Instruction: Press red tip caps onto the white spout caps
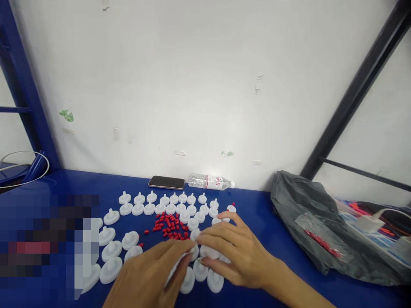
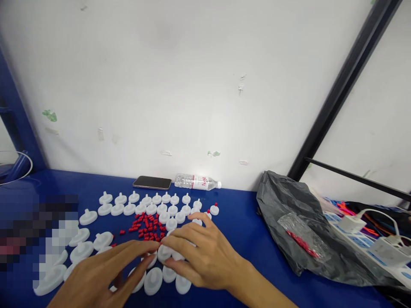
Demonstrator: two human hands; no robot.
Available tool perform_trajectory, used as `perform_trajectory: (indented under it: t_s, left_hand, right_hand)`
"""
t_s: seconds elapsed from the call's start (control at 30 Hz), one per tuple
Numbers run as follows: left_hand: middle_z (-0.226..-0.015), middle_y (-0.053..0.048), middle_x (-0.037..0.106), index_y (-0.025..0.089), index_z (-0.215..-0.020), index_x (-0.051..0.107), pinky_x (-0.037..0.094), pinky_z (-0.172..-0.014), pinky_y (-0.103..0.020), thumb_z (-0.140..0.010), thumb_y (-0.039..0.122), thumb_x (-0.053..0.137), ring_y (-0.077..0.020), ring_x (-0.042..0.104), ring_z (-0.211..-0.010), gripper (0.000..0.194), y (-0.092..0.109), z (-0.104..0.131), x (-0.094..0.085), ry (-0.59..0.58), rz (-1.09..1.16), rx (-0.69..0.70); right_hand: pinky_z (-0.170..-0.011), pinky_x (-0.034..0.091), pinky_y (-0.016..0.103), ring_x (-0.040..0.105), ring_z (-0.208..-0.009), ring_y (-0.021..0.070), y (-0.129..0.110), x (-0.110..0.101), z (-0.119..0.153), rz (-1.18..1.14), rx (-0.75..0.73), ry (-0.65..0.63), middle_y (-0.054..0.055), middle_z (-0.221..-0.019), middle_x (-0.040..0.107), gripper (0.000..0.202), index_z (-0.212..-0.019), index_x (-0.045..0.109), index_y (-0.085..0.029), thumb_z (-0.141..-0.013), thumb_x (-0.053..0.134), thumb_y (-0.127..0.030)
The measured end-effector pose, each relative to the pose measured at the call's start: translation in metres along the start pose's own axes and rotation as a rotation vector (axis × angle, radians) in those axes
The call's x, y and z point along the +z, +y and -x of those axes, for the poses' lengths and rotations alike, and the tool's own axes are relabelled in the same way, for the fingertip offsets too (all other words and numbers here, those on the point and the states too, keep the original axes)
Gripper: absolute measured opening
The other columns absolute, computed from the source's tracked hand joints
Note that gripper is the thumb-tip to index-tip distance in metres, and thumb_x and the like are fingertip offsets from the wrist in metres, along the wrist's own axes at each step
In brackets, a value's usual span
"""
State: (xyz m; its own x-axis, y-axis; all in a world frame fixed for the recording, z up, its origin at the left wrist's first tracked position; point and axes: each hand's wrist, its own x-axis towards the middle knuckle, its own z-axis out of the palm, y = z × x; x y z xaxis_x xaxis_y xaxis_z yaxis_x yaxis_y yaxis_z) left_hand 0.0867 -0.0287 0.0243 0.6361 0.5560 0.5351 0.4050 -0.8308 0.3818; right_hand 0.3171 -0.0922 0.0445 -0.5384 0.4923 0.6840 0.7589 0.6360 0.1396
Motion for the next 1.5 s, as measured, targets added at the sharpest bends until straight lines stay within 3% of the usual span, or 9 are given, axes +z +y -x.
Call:
perform_trajectory:
  t_s: [0.17,0.33,0.43,0.8,0.93,1.13,1.33,1.5]
  left_hand:
    - [-0.111,-0.004,0.082,0.031,-0.103,0.080,0.064,-0.084,-0.034,-0.095,0.019,0.049,-0.0270,0.078,-0.102,0.034,-0.022,0.000,-0.003,-0.192,-0.233,-0.081]
    - [-0.123,-0.011,0.078,0.024,-0.113,0.079,0.059,-0.097,-0.046,-0.094,0.007,0.043,-0.0314,0.073,-0.114,0.045,-0.016,-0.010,-0.005,-0.472,-0.307,-0.293]
    - [-0.117,-0.010,0.078,0.023,-0.109,0.079,0.057,-0.094,-0.046,-0.097,0.009,0.042,-0.0301,0.074,-0.107,0.041,-0.012,-0.016,-0.007,-0.543,-0.281,-0.347]
    - [-0.111,-0.008,0.078,0.025,-0.106,0.079,0.053,-0.091,-0.043,-0.094,0.015,0.050,-0.0300,0.074,-0.101,0.033,-0.039,-0.009,0.003,-0.464,-0.230,-0.270]
    - [-0.107,-0.008,0.078,0.024,-0.103,0.079,0.052,-0.087,-0.038,-0.094,0.012,0.047,-0.0265,0.074,-0.098,0.035,-0.038,-0.012,0.003,-0.474,-0.246,-0.278]
    - [-0.108,-0.007,0.078,0.023,-0.103,0.077,0.052,-0.086,-0.039,-0.100,0.016,0.043,-0.0281,0.073,-0.101,0.034,-0.033,-0.021,-0.002,-0.605,-0.304,-0.341]
    - [-0.111,-0.006,0.077,0.026,-0.102,0.077,0.052,-0.087,-0.034,-0.102,0.020,0.045,-0.0253,0.073,-0.102,0.033,-0.029,-0.021,-0.006,-0.519,-0.278,-0.273]
    - [-0.112,-0.004,0.077,0.025,-0.107,0.075,0.051,-0.092,-0.039,-0.101,0.021,0.052,-0.0272,0.071,-0.108,0.024,-0.028,-0.020,-0.002,-0.558,-0.205,-0.273]
  right_hand:
    - [-0.103,0.046,0.039,0.073,-0.086,0.0154,0.004,0.001,0.001,-0.007,0.046,-0.044,0.004,-0.101,0.078,0.020,-0.119,0.064,-0.017,-0.104,0.059,-0.028]
    - [-0.104,0.046,0.038,0.072,-0.086,0.0148,0.000,0.004,0.001,-0.035,0.017,-0.050,0.005,-0.100,0.078,0.017,-0.116,0.065,-0.017,-0.104,0.058,-0.027]
    - [-0.103,0.046,0.037,0.072,-0.088,0.0143,-0.001,0.003,0.000,-0.040,0.003,-0.052,0.005,-0.102,0.077,0.017,-0.117,0.065,-0.016,-0.103,0.058,-0.025]
    - [-0.100,0.047,0.037,0.069,-0.086,0.0159,-0.002,0.004,-0.001,-0.035,-0.007,-0.047,0.005,-0.101,0.076,0.016,-0.115,0.064,-0.016,-0.102,0.060,-0.023]
    - [-0.100,0.045,0.037,0.069,-0.086,0.0158,-0.002,0.004,-0.001,-0.046,-0.002,-0.050,0.004,-0.101,0.076,0.016,-0.116,0.064,-0.016,-0.102,0.060,-0.023]
    - [-0.099,0.045,0.036,0.068,-0.086,0.0156,-0.002,0.004,0.000,-0.056,-0.004,-0.058,0.004,-0.101,0.076,0.014,-0.114,0.064,-0.016,-0.102,0.061,-0.022]
    - [-0.100,0.044,0.036,0.068,-0.087,0.0157,-0.002,0.004,0.000,-0.054,-0.003,-0.056,0.004,-0.101,0.075,0.014,-0.114,0.064,-0.016,-0.102,0.060,-0.022]
    - [-0.101,0.043,0.036,0.068,-0.088,0.0155,-0.003,0.005,0.000,-0.060,0.002,-0.071,0.004,-0.102,0.075,0.015,-0.115,0.064,-0.016,-0.102,0.060,-0.022]
